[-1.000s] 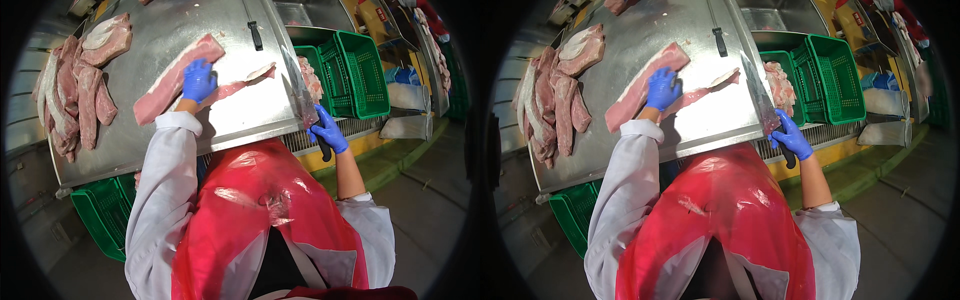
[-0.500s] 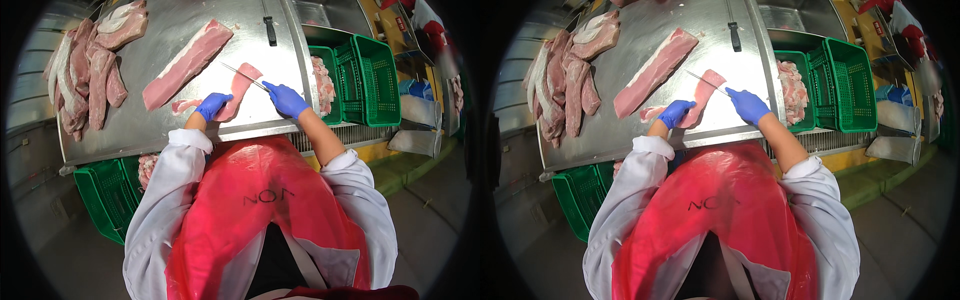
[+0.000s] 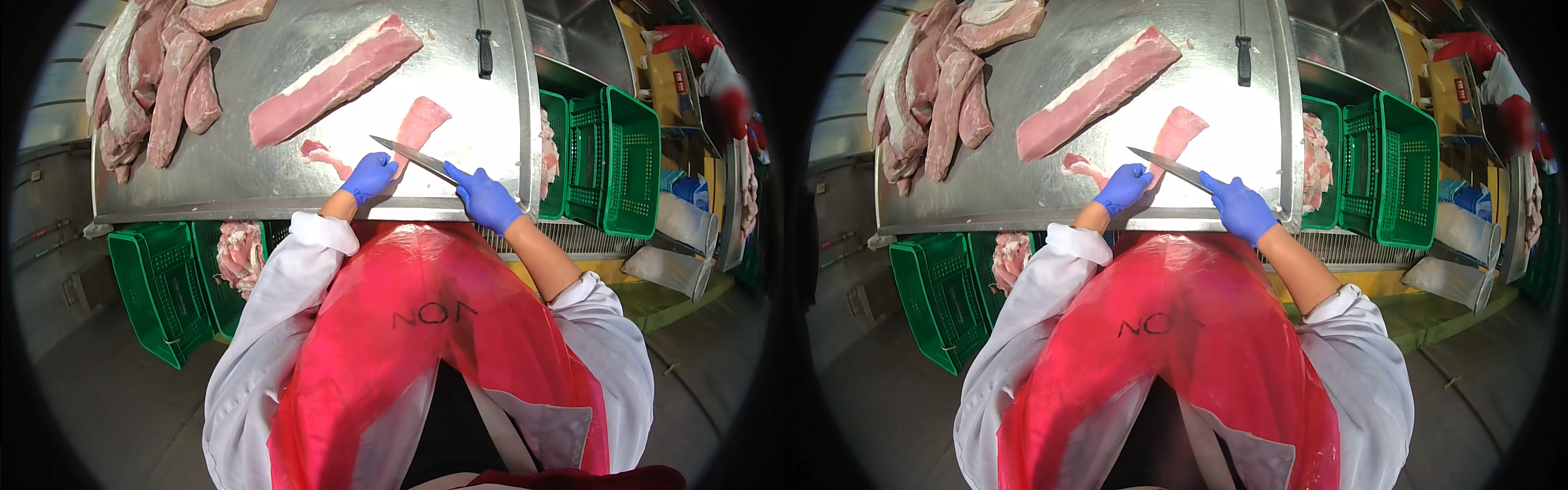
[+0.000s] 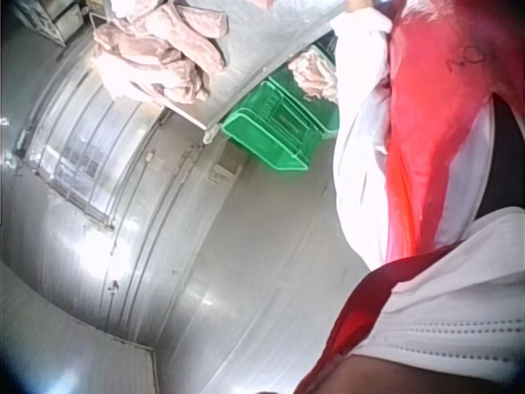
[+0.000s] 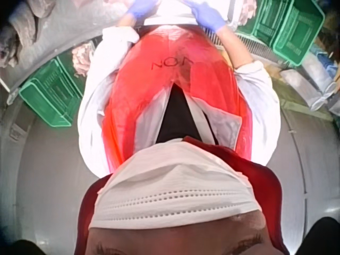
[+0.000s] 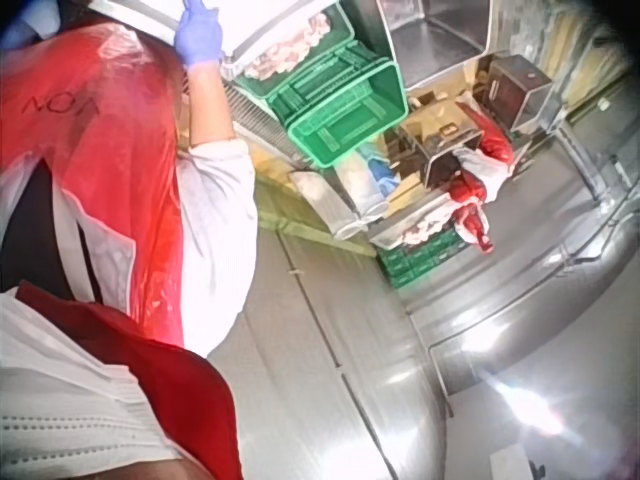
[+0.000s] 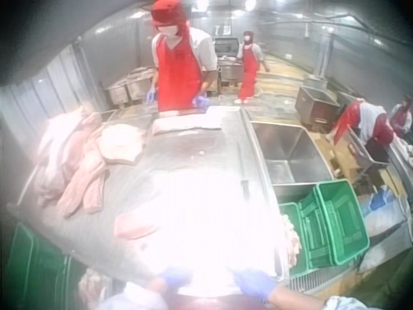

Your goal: The person trims fat and connective tissue from large cuts of raw meat using a knife. They repeatedly lift and reposition the meat, slice off fat layers, and place the trimmed pieces into green crates on the stainless steel table.

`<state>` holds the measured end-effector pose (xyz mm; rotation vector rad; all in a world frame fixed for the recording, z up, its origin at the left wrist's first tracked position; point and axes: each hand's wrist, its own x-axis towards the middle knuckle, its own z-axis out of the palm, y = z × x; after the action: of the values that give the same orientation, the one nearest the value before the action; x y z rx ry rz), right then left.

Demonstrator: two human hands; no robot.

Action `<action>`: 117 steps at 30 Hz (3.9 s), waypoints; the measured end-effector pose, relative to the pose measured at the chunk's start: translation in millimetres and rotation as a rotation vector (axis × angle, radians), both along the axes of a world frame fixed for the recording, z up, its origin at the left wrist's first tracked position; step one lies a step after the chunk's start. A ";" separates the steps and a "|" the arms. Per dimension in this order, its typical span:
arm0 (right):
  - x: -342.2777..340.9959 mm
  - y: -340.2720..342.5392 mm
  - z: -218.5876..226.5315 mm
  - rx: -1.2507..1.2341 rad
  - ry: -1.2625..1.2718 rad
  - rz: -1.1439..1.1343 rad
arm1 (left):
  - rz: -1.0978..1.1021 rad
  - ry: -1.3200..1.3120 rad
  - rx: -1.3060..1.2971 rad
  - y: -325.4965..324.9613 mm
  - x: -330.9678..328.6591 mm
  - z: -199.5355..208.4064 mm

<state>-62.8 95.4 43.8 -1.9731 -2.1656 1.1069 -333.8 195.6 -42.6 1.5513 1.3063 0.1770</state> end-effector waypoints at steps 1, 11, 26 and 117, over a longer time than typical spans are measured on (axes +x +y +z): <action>-0.6 1.3 -0.4 0.019 -0.006 -0.009 | -0.013 -0.020 -0.010 -1.8 4.8 5.9; -43.0 64.4 -50.5 0.278 -0.015 -0.057 | -0.147 -0.048 -0.017 -12.6 30.4 19.2; 15.9 26.7 -41.3 0.224 -0.094 -0.085 | -0.015 0.045 0.051 52.8 -112.3 0.9; 77.9 -85.7 -6.4 -0.514 1.597 -0.737 | -0.352 -0.615 0.827 167.4 167.9 261.7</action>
<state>15.0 9.7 37.4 -0.8907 -0.3401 1.9823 -165.9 363.0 219.1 2.1363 0.4516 0.9764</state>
